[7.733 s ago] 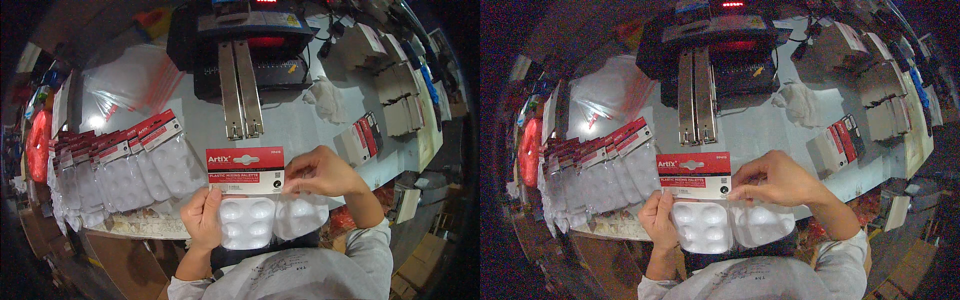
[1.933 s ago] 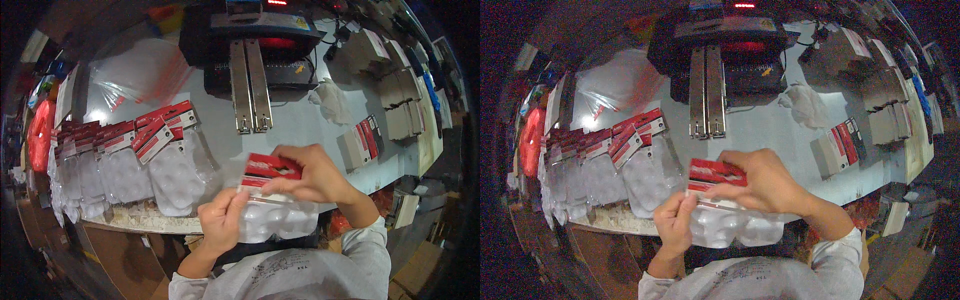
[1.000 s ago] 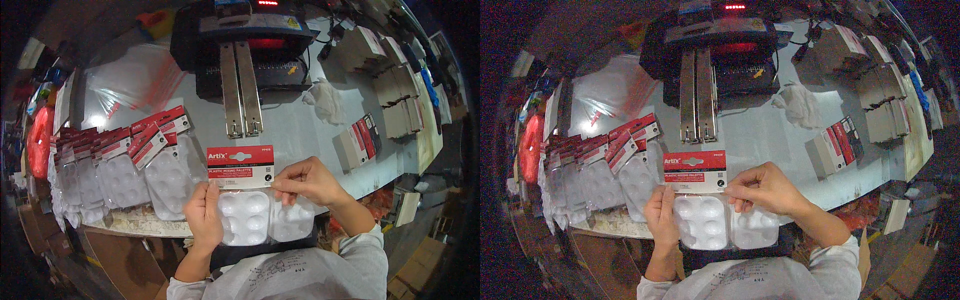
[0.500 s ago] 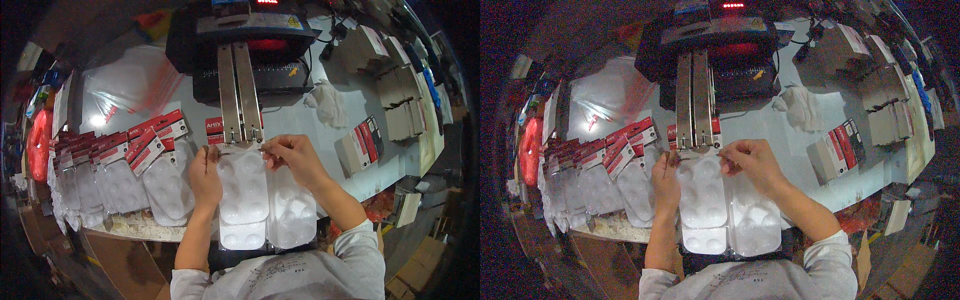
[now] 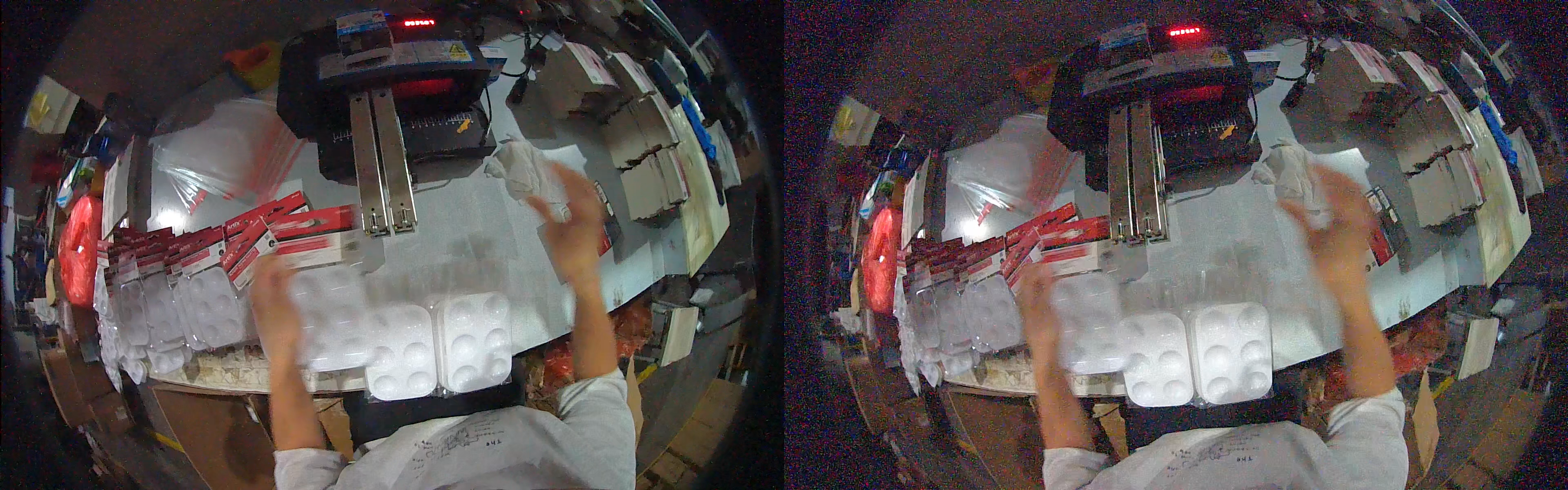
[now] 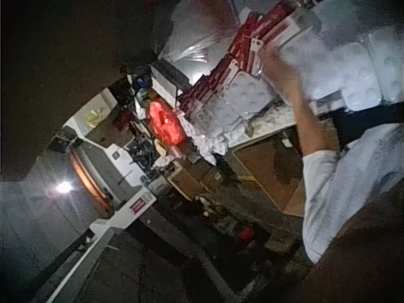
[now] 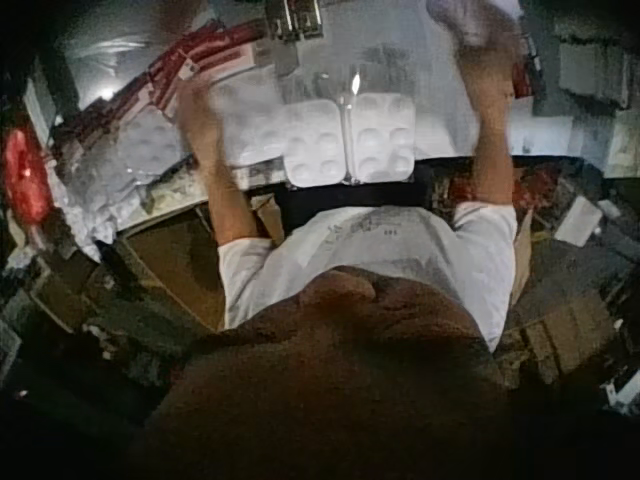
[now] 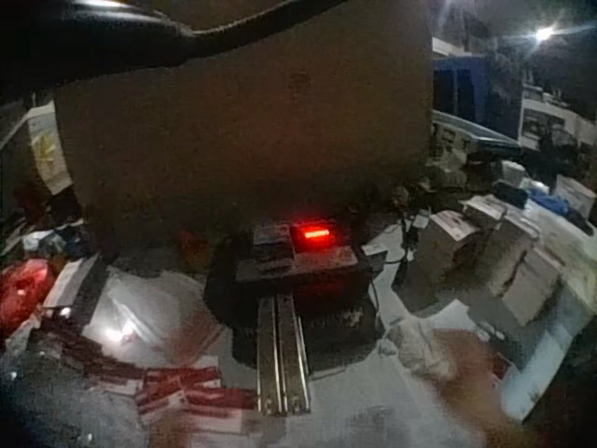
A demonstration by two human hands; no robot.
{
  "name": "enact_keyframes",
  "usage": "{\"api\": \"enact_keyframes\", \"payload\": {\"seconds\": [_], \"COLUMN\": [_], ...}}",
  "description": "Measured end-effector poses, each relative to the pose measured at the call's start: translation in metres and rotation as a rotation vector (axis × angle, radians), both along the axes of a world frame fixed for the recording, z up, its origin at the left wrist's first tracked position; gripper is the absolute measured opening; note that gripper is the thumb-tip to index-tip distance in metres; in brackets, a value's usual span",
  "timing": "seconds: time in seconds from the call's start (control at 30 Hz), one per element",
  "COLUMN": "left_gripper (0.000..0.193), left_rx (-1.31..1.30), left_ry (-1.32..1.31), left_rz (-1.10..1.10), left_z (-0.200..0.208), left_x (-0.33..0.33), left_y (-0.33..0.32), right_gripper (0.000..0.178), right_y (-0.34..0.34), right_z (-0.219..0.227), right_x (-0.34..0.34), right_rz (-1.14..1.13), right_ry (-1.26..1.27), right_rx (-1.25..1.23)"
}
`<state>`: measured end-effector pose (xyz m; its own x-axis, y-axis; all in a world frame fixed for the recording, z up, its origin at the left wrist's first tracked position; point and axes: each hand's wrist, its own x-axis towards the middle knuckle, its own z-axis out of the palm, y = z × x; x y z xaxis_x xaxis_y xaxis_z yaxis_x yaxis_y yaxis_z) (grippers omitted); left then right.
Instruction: The person places white plastic mixing palettes into clear plastic bags and seals them with red Artix labels using a heat sealer. They then stack the finished packages and place them into a cardboard box.
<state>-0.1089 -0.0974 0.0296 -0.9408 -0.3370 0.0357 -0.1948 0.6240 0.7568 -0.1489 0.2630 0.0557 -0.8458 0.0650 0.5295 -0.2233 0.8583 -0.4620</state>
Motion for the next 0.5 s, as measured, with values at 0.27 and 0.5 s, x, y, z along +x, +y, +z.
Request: {"api": "enact_keyframes", "payload": {"seconds": [0.27, 0.5], "left_gripper": [0.058, 0.048], "left_rx": [-0.822, -0.877], "left_ry": [-0.038, -0.233], "left_rz": [-0.376, -0.383], "left_z": [0.000, 0.018], "left_x": [0.029, 0.023], "left_y": [0.000, -0.056], "right_gripper": [0.097, 0.094], "right_y": [0.128, 0.130], "right_z": [-0.058, -0.053], "right_x": [0.029, 0.024], "right_rz": [-0.303, -0.273], "right_ry": [-0.444, -0.445], "right_rx": [0.168, 0.017]}}
